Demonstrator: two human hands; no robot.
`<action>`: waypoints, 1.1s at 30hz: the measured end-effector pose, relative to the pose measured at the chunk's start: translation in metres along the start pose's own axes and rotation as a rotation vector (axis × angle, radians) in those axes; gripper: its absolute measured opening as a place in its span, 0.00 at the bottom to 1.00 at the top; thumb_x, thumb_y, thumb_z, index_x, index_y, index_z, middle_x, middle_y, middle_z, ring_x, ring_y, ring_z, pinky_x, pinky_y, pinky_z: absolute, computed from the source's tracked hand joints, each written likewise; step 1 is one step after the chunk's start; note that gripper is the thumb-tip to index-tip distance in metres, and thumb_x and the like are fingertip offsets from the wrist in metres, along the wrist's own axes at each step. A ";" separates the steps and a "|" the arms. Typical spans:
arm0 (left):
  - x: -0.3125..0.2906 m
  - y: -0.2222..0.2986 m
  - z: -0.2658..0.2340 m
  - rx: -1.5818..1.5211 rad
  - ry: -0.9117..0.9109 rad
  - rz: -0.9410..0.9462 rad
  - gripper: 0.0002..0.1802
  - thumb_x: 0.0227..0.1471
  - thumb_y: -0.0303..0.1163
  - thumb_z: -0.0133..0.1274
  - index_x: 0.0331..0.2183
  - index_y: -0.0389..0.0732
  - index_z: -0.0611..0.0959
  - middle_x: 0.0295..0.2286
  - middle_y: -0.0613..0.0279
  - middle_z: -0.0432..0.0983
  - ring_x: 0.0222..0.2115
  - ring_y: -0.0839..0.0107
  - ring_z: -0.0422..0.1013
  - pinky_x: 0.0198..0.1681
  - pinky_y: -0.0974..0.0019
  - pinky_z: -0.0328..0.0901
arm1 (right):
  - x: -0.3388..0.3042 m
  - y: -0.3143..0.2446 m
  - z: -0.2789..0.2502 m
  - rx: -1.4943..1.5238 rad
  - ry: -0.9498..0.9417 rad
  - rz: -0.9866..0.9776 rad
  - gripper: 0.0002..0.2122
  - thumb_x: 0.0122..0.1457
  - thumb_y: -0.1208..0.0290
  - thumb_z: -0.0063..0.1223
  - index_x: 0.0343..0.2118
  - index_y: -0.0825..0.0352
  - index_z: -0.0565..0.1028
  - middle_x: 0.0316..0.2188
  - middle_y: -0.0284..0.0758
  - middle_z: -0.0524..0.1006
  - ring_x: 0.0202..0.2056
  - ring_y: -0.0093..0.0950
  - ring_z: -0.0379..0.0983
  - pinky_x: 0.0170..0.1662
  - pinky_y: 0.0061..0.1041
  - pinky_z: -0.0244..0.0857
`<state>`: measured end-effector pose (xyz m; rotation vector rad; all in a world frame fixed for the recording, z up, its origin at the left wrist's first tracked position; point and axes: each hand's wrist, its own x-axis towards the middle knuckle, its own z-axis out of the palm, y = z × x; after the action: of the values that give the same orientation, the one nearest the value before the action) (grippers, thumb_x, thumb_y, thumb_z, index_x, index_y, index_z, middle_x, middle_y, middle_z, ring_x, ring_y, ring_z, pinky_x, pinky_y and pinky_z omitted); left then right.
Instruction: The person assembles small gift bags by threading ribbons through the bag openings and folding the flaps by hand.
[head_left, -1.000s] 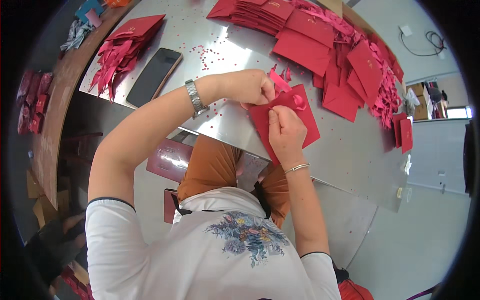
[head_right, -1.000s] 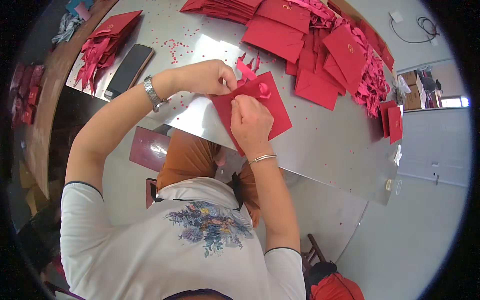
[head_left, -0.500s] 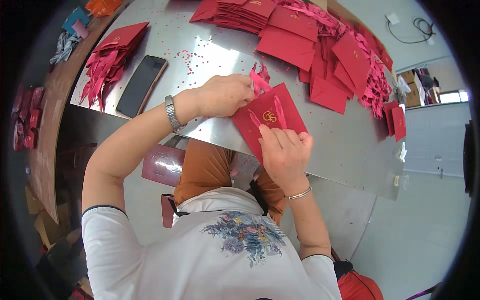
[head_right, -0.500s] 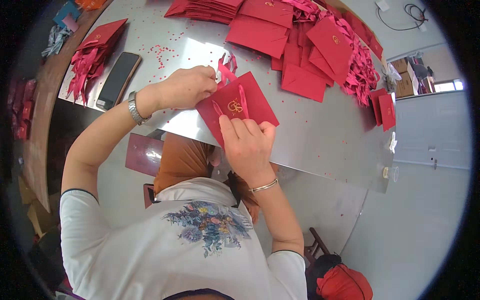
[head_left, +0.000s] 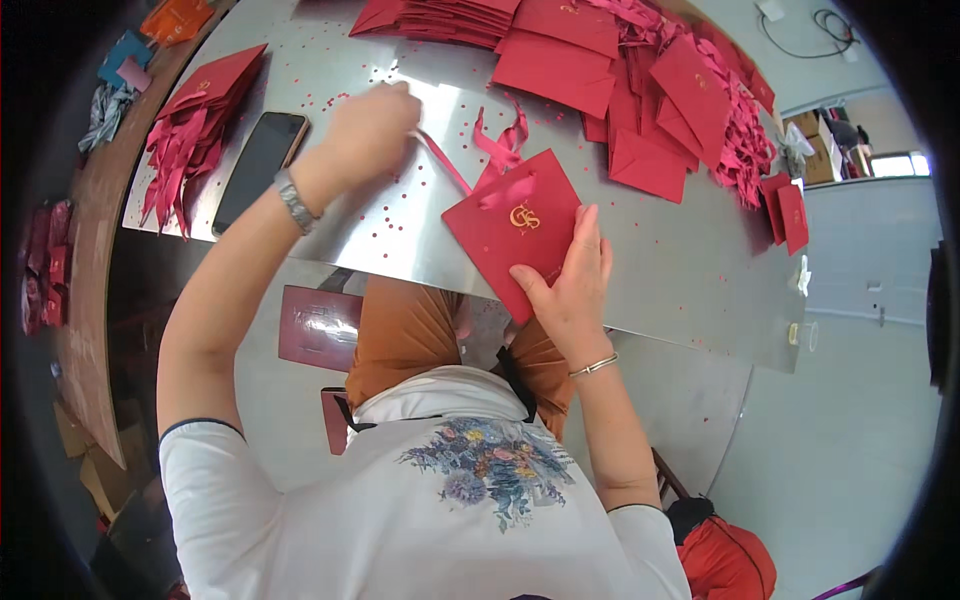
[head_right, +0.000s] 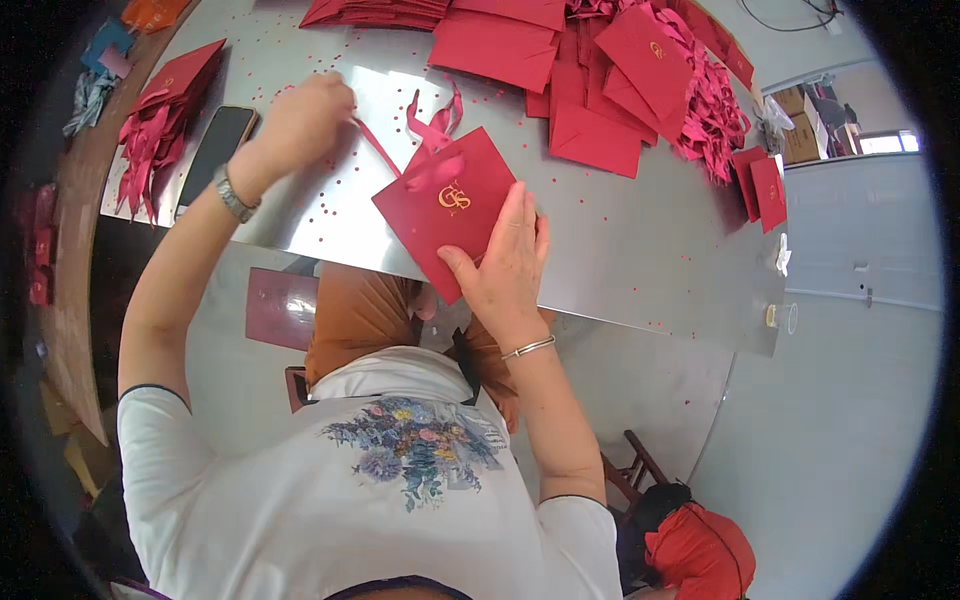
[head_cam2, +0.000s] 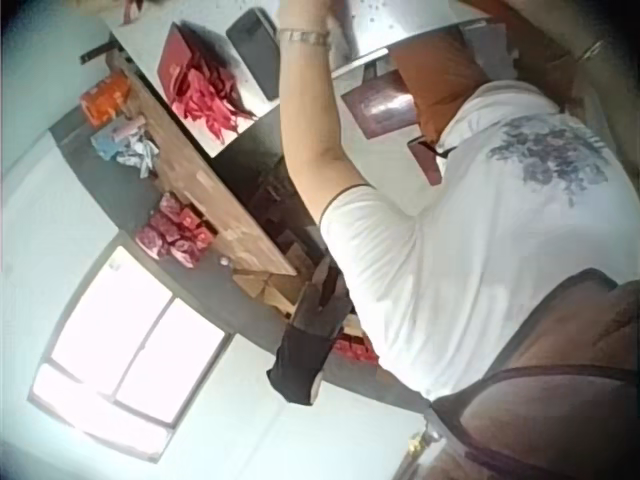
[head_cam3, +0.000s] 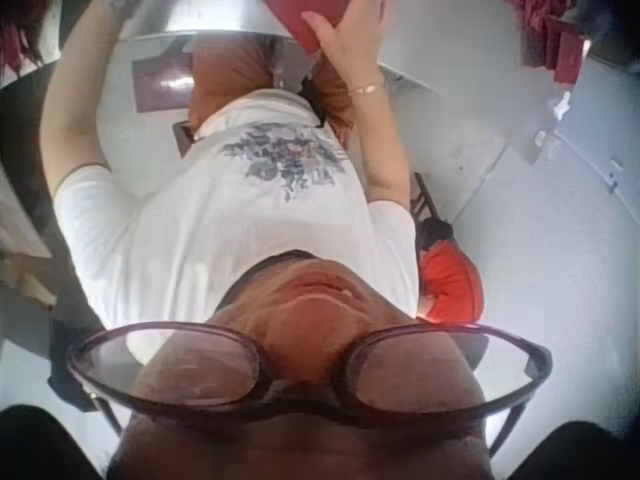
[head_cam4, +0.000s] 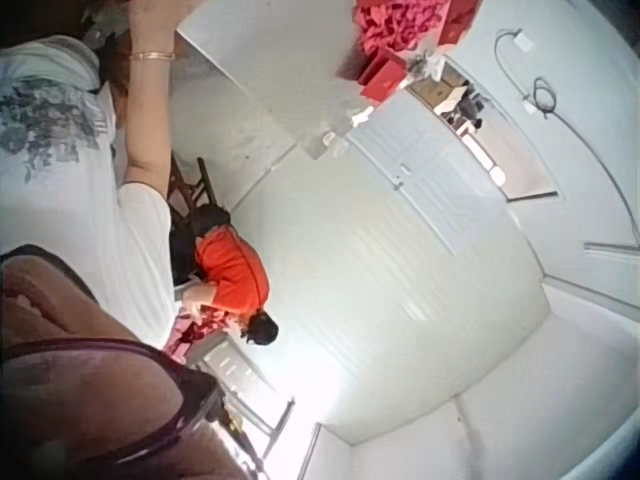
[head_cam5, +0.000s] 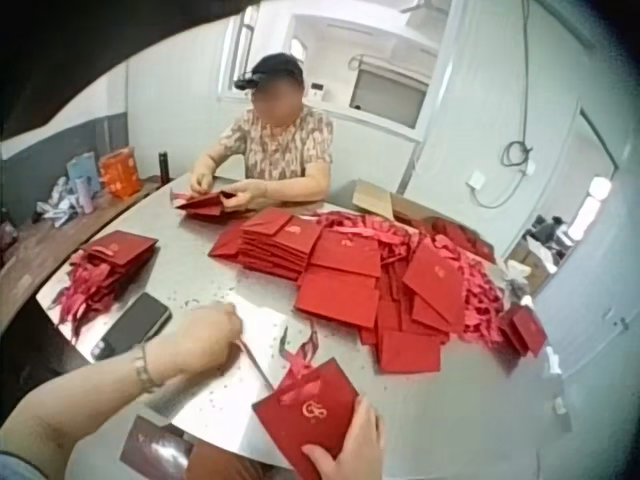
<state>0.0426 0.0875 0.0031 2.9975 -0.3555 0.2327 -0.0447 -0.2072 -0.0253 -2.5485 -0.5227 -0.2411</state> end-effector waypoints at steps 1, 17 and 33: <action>0.001 -0.007 -0.001 0.008 0.085 -0.057 0.05 0.49 0.28 0.50 0.29 0.42 0.81 0.33 0.59 0.73 0.38 0.58 0.71 0.38 0.58 0.69 | 0.000 0.000 -0.001 -0.010 -0.006 -0.012 0.49 0.47 0.56 0.64 0.63 0.77 0.45 0.61 0.55 0.55 0.63 0.48 0.49 0.64 0.48 0.39; 0.008 -0.006 0.018 -0.256 0.194 -0.404 0.11 0.49 0.34 0.54 0.36 0.46 0.83 0.39 0.55 0.75 0.42 0.54 0.71 0.44 0.55 0.66 | 0.000 -0.002 0.005 -0.094 0.004 -0.086 0.42 0.50 0.54 0.59 0.62 0.72 0.54 0.61 0.50 0.60 0.62 0.47 0.53 0.63 0.47 0.41; -0.091 0.106 0.023 -1.519 0.338 -0.445 0.07 0.56 0.25 0.50 0.39 0.36 0.77 0.32 0.65 0.76 0.28 0.77 0.70 0.29 0.73 0.64 | -0.015 0.007 0.004 0.217 0.355 0.079 0.32 0.54 0.64 0.56 0.58 0.74 0.58 0.53 0.51 0.67 0.52 0.47 0.65 0.53 0.40 0.60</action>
<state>-0.0673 0.0021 -0.0249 1.4354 0.1583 0.2439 -0.0548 -0.2155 -0.0355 -2.2428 -0.2932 -0.5636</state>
